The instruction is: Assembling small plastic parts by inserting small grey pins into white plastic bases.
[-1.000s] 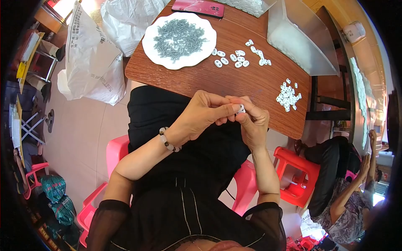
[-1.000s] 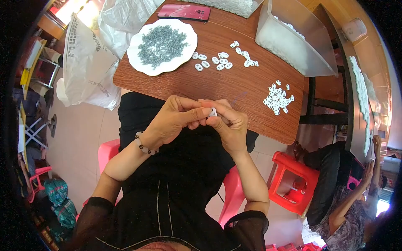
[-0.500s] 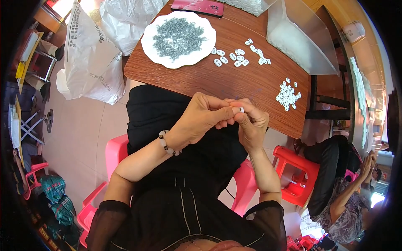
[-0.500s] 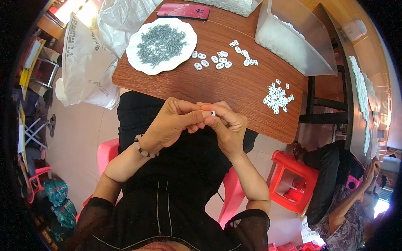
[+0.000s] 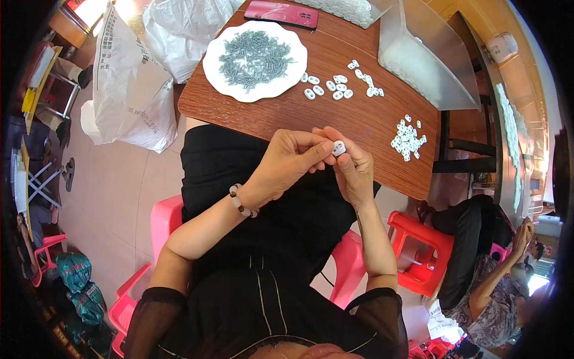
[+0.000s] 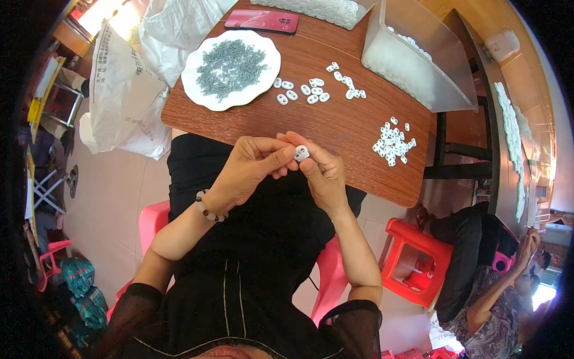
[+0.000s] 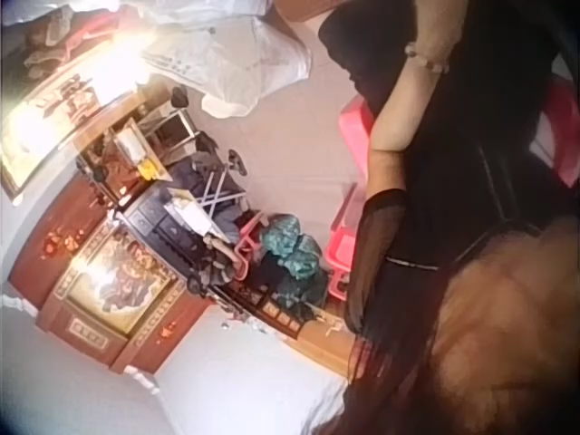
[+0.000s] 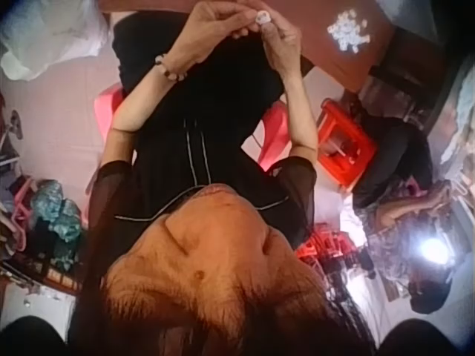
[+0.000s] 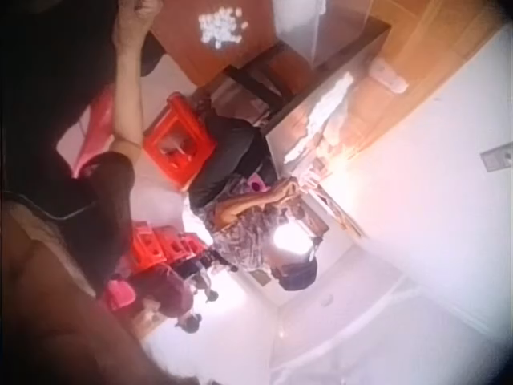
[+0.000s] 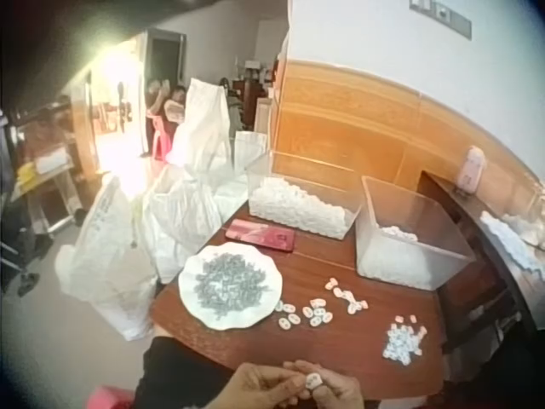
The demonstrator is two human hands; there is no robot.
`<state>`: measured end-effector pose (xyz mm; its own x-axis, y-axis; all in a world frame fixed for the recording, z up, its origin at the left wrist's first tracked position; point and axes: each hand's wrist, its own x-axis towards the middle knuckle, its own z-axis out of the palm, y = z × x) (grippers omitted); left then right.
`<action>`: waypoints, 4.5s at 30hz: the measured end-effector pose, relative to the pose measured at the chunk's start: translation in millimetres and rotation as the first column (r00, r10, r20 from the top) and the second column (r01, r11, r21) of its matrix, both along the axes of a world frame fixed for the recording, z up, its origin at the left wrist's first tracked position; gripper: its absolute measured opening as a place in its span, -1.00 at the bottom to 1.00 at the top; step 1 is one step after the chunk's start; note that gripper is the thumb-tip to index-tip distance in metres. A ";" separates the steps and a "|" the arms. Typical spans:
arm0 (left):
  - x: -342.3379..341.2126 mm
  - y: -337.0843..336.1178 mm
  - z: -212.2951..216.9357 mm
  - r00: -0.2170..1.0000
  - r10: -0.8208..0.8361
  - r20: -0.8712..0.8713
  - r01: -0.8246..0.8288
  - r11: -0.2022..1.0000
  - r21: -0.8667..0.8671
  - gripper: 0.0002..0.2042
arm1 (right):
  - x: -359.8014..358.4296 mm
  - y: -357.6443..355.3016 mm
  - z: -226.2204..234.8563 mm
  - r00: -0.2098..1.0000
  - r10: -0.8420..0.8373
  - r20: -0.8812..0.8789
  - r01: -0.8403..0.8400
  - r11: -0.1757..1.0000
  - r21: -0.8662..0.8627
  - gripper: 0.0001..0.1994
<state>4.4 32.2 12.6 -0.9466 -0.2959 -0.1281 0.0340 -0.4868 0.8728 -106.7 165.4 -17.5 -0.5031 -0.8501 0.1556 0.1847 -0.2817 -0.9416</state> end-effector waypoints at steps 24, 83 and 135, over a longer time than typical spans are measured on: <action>-17.1 -0.1 -16.8 0.999 0.045 -0.013 -0.044 0.998 0.045 -0.81 | -6.6 -2.2 4.2 0.990 0.044 0.135 -0.042 0.999 -0.017 -0.49; -11.9 0.3 -23.9 0.997 0.073 -0.006 -0.072 0.992 0.108 -0.81 | 2.2 -7.5 4.0 0.997 -0.067 0.040 0.066 0.997 0.033 -0.61; -23.2 -30.8 -21.3 0.943 0.298 -0.150 -0.310 0.614 -0.726 -0.82 | -213.5 -1.4 167.6 -0.061 -0.202 -0.978 0.929 0.347 -0.129 -0.61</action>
<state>-18.9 1.5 -8.7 -0.7850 -0.5570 0.2711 0.0747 0.3494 0.9340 -320.2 164.0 150.1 -0.7023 -0.3361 0.6276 -0.6168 0.7274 -0.3007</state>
